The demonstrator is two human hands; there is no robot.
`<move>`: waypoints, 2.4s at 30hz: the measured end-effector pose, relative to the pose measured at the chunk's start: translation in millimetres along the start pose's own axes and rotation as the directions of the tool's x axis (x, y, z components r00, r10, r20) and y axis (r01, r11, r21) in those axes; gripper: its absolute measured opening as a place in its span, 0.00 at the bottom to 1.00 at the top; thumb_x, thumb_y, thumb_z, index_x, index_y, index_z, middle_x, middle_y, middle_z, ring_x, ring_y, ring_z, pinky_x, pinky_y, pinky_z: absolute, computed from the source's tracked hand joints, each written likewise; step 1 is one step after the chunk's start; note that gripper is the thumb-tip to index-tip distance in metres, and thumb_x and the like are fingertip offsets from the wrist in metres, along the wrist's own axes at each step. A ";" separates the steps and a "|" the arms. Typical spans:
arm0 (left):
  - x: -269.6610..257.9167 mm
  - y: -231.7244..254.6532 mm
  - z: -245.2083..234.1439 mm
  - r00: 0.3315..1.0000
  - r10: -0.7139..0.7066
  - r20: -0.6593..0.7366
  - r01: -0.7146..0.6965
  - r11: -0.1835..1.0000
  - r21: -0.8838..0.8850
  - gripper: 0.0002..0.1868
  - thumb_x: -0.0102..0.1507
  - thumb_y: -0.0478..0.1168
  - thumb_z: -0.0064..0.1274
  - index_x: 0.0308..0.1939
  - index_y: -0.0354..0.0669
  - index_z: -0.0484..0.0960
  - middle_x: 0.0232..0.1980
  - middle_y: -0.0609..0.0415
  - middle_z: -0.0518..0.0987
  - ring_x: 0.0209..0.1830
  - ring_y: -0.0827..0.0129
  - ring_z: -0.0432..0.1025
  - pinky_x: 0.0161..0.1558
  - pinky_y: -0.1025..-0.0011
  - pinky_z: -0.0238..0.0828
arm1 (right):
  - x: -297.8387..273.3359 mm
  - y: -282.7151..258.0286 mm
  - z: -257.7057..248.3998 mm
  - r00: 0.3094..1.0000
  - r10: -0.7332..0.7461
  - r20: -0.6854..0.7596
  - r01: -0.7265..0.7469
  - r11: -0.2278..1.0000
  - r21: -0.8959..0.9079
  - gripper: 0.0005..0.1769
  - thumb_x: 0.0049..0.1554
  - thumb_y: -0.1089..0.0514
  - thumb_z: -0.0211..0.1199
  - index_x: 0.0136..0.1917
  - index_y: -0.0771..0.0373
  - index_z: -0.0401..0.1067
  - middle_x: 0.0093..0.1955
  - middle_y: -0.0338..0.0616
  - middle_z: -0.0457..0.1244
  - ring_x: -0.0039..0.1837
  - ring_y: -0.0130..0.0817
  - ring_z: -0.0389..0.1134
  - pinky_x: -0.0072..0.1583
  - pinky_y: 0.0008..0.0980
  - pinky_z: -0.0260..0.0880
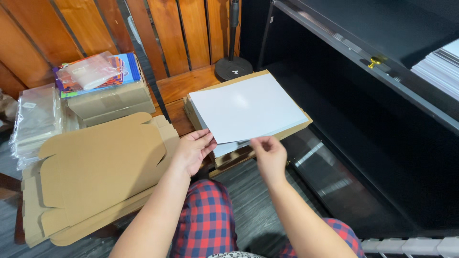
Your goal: The person repeatedly picks up sheets of white paper from a cardboard box and places them onto a stack on a black shelf. The person handles the paper by hand, moving it from the box to the shelf in a repetitive cycle.
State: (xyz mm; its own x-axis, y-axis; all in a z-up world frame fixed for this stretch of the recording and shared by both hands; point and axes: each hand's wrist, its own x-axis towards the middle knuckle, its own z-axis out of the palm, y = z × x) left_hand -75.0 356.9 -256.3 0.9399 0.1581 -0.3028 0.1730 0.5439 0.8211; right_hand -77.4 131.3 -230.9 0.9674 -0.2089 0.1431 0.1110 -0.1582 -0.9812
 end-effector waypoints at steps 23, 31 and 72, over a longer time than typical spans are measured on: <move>-9.9 3.5 12.0 0.994 -0.094 0.054 0.102 0.979 -0.177 0.20 0.62 0.30 0.61 0.58 0.39 0.81 0.52 0.50 0.83 0.52 0.65 0.79 0.61 0.63 0.77 | -15.0 -11.7 62.2 0.770 0.477 0.424 -0.613 0.736 0.287 0.13 0.66 0.50 0.61 0.49 0.61 0.65 0.44 0.44 0.71 0.46 0.37 0.77 0.48 0.35 0.77; -23.1 21.4 24.2 0.996 -0.083 0.031 0.086 0.987 -0.135 0.28 0.64 0.34 0.60 0.68 0.38 0.73 0.59 0.41 0.80 0.57 0.57 0.77 0.62 0.57 0.75 | -13.5 -3.5 43.8 0.774 0.465 0.430 -0.594 0.769 0.238 0.12 0.65 0.54 0.62 0.49 0.64 0.65 0.42 0.49 0.70 0.48 0.43 0.77 0.52 0.42 0.78; -46.9 6.1 84.3 0.995 0.004 0.104 -0.044 0.923 0.383 0.34 0.66 0.27 0.51 0.77 0.27 0.59 0.49 0.30 0.79 0.44 0.51 0.82 0.49 0.62 0.83 | 39.6 -16.7 -147.9 0.883 0.452 0.128 -0.467 0.874 0.137 0.30 0.58 0.68 0.66 0.73 0.67 0.68 0.39 0.60 0.70 0.36 0.44 0.76 0.38 0.32 0.79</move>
State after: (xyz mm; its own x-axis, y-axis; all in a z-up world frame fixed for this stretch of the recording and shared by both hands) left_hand -93.2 283.3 -196.3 0.9661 0.0731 -0.2477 0.2316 0.1789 0.9562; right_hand -74.6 -17.0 -189.6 0.9333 -0.1324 -0.3338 -0.3238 0.0915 -0.9417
